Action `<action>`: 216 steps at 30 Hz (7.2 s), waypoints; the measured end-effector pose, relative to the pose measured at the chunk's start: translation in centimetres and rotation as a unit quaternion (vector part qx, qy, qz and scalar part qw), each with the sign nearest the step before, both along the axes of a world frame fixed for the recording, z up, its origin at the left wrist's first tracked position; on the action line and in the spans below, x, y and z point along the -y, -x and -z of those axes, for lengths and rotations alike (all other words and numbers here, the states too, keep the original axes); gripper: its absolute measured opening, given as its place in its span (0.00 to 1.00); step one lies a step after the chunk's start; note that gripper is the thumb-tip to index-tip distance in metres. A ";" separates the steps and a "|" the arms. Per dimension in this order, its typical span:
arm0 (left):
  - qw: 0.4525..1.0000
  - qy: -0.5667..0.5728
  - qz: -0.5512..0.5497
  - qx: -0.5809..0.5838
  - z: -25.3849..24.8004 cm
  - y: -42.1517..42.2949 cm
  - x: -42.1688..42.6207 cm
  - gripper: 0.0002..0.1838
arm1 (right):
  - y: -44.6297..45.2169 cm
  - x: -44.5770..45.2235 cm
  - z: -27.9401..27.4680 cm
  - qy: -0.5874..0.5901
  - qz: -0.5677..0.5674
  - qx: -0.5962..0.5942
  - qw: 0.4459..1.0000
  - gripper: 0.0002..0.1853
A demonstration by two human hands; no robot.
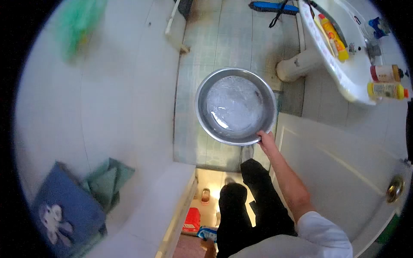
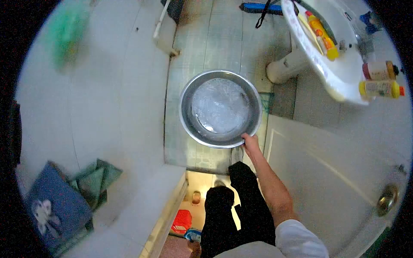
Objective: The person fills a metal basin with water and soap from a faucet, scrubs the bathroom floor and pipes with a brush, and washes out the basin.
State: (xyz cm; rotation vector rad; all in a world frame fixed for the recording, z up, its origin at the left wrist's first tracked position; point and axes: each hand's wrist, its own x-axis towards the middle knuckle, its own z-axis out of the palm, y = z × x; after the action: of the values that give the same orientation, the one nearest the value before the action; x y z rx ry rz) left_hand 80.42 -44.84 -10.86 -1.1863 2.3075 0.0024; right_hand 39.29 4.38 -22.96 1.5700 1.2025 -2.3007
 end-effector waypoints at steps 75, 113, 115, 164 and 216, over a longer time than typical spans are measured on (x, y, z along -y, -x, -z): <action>0.571 -0.794 -0.128 -0.163 21.5 130.3 -67.9 0.18 | 80.4 -35.2 5.2 -0.194 -0.083 -0.289 0.934 0.24; 0.603 -0.581 0.282 -0.467 16.8 131.2 -66.4 0.23 | 84.6 -31.5 4.4 -0.084 -0.056 -0.390 0.915 0.18; 0.702 -0.505 0.348 -0.362 15.9 131.6 -65.8 0.26 | 83.7 -32.7 6.0 -0.107 -0.087 -0.364 0.921 0.21; 0.643 -0.519 0.511 -0.238 31.4 138.2 -69.7 0.32 | 32.3 -26.6 -32.7 -0.236 0.057 0.461 0.853 0.27; 0.220 -0.435 0.837 0.248 33.5 107.7 -86.9 0.11 | 43.7 -27.6 14.6 -0.260 0.148 0.054 0.953 0.25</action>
State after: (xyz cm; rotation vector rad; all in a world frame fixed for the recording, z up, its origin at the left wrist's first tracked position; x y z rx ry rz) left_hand -27.32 42.10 -44.32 1.8103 1.2028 0.0914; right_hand -4.36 31.99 -37.53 2.1479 1.7513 -2.1213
